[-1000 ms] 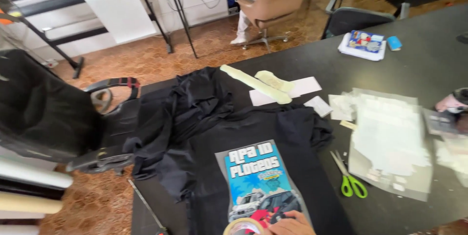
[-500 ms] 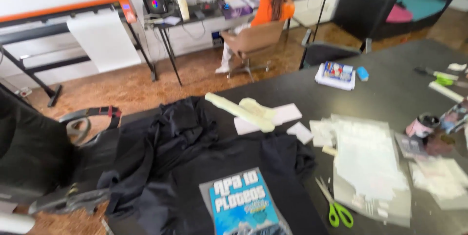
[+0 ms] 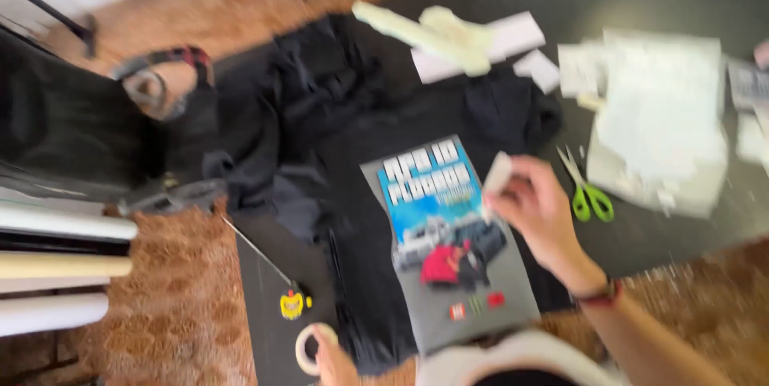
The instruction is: Aligning a heat transfer graphic on a black t-shirt using a tape measure and marking positions with tape in a print shop.
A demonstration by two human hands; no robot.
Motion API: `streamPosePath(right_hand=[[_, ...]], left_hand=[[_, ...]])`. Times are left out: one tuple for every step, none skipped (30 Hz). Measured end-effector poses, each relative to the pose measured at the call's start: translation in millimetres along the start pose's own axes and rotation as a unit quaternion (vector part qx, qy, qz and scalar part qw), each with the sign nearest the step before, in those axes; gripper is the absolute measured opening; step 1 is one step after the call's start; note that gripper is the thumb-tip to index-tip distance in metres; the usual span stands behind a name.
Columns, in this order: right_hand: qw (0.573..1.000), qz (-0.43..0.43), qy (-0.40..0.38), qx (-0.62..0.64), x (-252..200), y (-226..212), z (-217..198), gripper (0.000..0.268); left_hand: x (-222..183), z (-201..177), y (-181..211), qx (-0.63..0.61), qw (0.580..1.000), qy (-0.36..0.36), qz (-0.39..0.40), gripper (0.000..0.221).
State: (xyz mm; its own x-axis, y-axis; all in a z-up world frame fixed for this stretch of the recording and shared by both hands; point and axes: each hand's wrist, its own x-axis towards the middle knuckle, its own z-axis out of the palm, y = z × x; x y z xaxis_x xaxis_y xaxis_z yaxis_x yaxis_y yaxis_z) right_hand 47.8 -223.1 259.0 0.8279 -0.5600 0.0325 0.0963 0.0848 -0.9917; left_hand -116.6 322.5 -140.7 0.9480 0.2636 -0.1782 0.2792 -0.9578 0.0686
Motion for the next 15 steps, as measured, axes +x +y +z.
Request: streamPosePath(right_hand=[[1.0,0.008,0.003,-0.003,-5,-11,6,0.067],[1.0,-0.022,-0.015,0.011,-11,-25,13,0.073],[0.997,-0.065,-0.038,0.031,-2,-41,26,0.081],[0.996,-0.07,-0.039,0.033,-3,-41,28,0.081],[0.995,-0.084,-0.047,0.015,-6,-39,31,0.087],[0.994,-0.097,-0.055,-0.003,-11,-36,33,0.092],[0.994,-0.089,-0.056,-0.005,-15,-34,36,0.092],[0.993,-0.093,-0.075,-0.015,-20,-31,38,0.091],[0.991,-0.096,-0.095,-0.024,-27,-27,40,0.091],[0.991,-0.086,-0.098,-0.027,-35,-23,42,0.091],[0.99,-0.085,-0.112,-0.029,-42,-18,45,0.09],[0.988,-0.084,-0.127,-0.032,-49,-15,49,0.089],[0.988,-0.077,-0.127,-0.031,-53,-5,48,0.089],[0.989,-0.066,-0.126,-0.041,-57,4,47,0.09],[0.989,-0.062,-0.122,-0.052,-56,12,45,0.092]], left_hand=[[10,-2,28,0.01,1.0,-0.009,-0.009,0.087],[21,-10,54,0.021,0.999,-0.019,-0.018,0.089],[53,-21,92,0.024,0.999,-0.016,-0.029,0.09],[60,-54,129,0.022,0.999,-0.011,-0.029,0.09],[62,-88,160,-0.019,0.994,0.097,0.038,0.066],[64,-121,190,-0.058,0.972,0.204,0.104,0.047],[65,-176,244,-0.054,0.974,0.197,0.101,0.047],[60,-240,284,-0.245,0.958,0.093,0.117,0.04],[48,-310,310,-0.426,0.897,-0.016,0.122,0.035],[41,-337,330,-0.423,0.899,-0.022,0.115,0.035],[38,-365,351,-0.507,0.841,-0.073,0.174,0.032],[36,-393,373,-0.585,0.769,-0.121,0.229,0.034],[35,-399,383,-0.582,0.772,-0.125,0.224,0.034],[34,-405,396,-0.572,0.766,-0.167,0.242,0.03],[37,-412,413,-0.561,0.756,-0.208,0.265,0.028]])
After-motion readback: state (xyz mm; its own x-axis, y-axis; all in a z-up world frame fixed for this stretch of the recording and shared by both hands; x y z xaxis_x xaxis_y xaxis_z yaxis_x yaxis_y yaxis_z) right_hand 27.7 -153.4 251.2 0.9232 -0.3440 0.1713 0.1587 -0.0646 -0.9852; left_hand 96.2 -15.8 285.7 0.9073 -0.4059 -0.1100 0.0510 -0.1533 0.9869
